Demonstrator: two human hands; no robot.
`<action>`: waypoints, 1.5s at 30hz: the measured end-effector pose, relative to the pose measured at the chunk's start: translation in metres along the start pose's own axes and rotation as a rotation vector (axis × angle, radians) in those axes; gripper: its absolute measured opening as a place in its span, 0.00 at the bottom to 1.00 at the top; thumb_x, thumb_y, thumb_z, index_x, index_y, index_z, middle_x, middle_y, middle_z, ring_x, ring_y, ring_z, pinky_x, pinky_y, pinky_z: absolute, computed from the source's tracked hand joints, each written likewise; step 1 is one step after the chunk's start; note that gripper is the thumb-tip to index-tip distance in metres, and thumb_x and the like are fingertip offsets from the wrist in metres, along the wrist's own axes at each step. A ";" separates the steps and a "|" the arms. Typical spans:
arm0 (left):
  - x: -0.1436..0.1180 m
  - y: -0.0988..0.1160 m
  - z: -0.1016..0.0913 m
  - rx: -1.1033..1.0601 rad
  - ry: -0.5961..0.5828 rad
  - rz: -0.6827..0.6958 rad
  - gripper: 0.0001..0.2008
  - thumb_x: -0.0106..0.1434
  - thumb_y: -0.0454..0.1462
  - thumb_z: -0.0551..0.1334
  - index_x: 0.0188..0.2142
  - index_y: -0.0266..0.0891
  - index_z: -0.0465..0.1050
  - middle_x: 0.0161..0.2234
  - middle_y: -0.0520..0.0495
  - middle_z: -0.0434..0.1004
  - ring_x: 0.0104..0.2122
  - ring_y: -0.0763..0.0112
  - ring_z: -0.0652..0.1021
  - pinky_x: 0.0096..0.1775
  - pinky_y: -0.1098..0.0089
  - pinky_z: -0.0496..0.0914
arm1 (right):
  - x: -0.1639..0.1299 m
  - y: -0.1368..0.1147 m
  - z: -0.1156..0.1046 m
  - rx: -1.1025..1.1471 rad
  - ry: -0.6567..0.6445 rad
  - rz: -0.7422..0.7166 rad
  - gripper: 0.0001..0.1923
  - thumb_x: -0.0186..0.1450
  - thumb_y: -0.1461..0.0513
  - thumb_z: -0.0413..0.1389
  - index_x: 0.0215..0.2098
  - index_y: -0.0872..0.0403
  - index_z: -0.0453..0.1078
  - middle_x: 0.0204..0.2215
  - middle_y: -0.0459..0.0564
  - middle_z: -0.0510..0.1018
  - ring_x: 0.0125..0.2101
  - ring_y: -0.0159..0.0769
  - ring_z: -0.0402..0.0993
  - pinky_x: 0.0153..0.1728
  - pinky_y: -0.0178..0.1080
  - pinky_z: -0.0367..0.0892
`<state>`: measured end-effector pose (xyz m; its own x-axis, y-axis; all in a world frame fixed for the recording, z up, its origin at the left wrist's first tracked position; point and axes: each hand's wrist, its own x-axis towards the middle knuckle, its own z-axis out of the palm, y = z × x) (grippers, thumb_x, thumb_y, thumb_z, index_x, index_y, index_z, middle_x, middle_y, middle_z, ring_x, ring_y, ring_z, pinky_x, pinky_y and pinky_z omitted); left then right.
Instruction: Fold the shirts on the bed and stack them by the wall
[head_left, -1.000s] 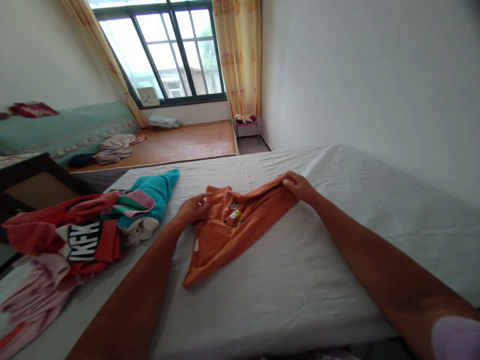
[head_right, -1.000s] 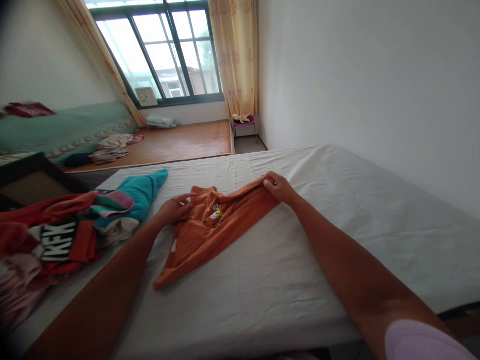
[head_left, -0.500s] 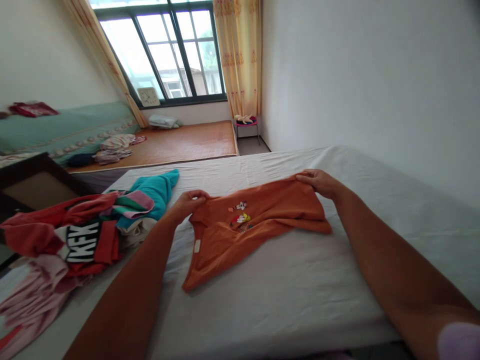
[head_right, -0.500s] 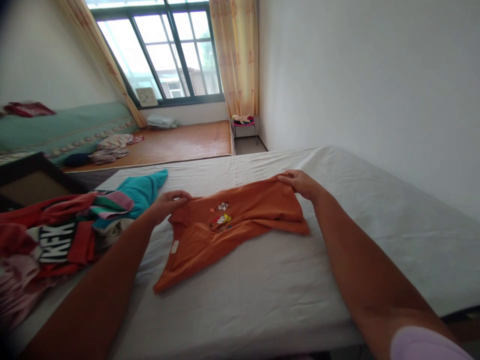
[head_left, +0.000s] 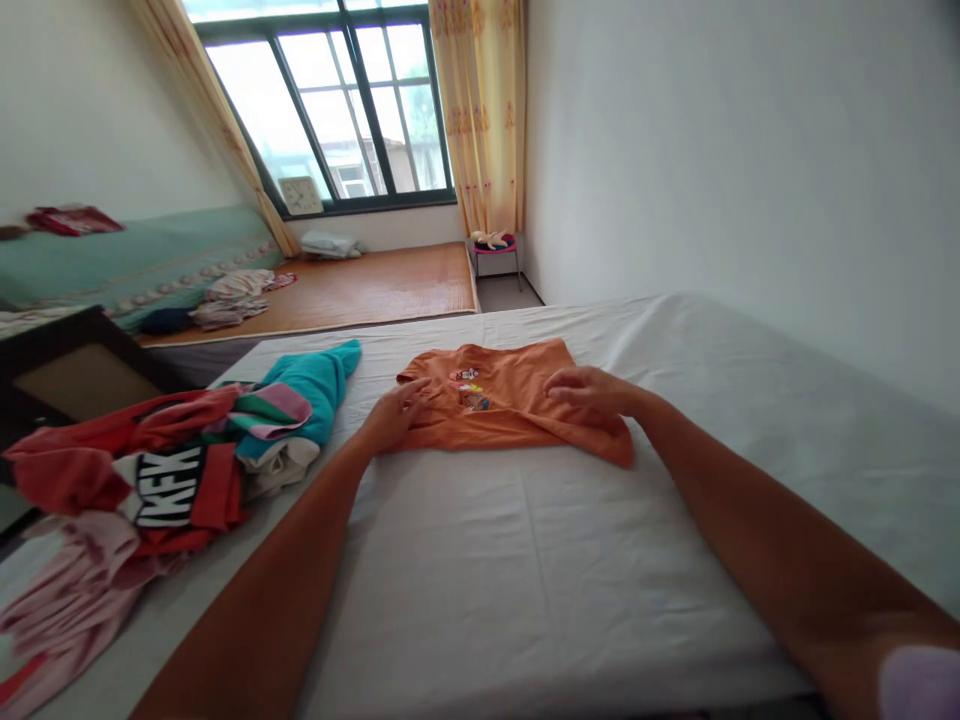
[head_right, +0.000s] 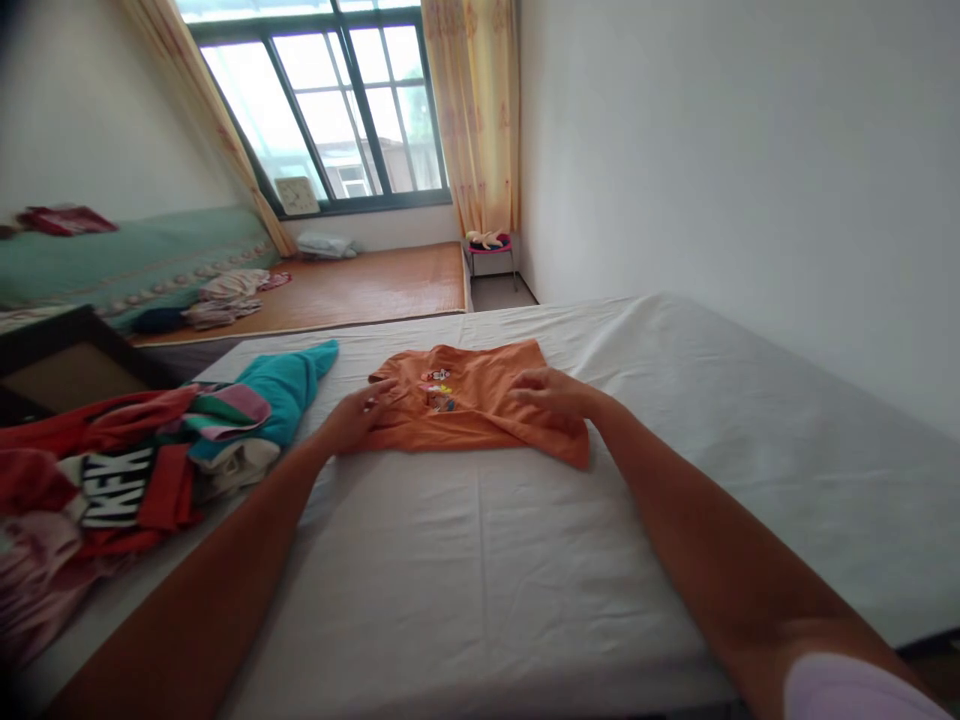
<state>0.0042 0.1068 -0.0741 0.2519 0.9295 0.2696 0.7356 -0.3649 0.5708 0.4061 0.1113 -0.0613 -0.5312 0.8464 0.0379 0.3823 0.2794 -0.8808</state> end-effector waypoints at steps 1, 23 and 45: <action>0.000 0.002 0.002 0.045 -0.024 0.033 0.26 0.61 0.45 0.58 0.57 0.39 0.71 0.43 0.42 0.80 0.40 0.60 0.77 0.43 0.63 0.71 | -0.002 -0.003 0.003 -0.071 -0.073 0.005 0.24 0.56 0.49 0.63 0.46 0.54 0.75 0.38 0.50 0.79 0.36 0.36 0.74 0.37 0.37 0.70; -0.013 0.010 -0.049 -0.288 -0.444 -0.103 0.15 0.50 0.47 0.68 0.30 0.37 0.77 0.26 0.50 0.76 0.27 0.68 0.74 0.30 0.71 0.68 | -0.019 -0.023 0.006 -0.088 -0.350 -0.032 0.21 0.57 0.52 0.64 0.44 0.55 0.79 0.36 0.48 0.81 0.36 0.34 0.74 0.37 0.33 0.67; 0.005 -0.025 -0.006 0.331 0.075 -0.181 0.23 0.64 0.41 0.57 0.57 0.40 0.71 0.46 0.43 0.80 0.44 0.62 0.78 0.48 0.66 0.69 | -0.004 0.038 -0.002 -0.840 0.389 0.215 0.19 0.66 0.53 0.54 0.51 0.56 0.70 0.46 0.60 0.78 0.45 0.46 0.75 0.45 0.43 0.68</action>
<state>-0.0167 0.1202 -0.0829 0.0619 0.9661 0.2507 0.9304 -0.1468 0.3358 0.4249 0.1194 -0.0940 -0.1546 0.9670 0.2023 0.9418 0.2062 -0.2656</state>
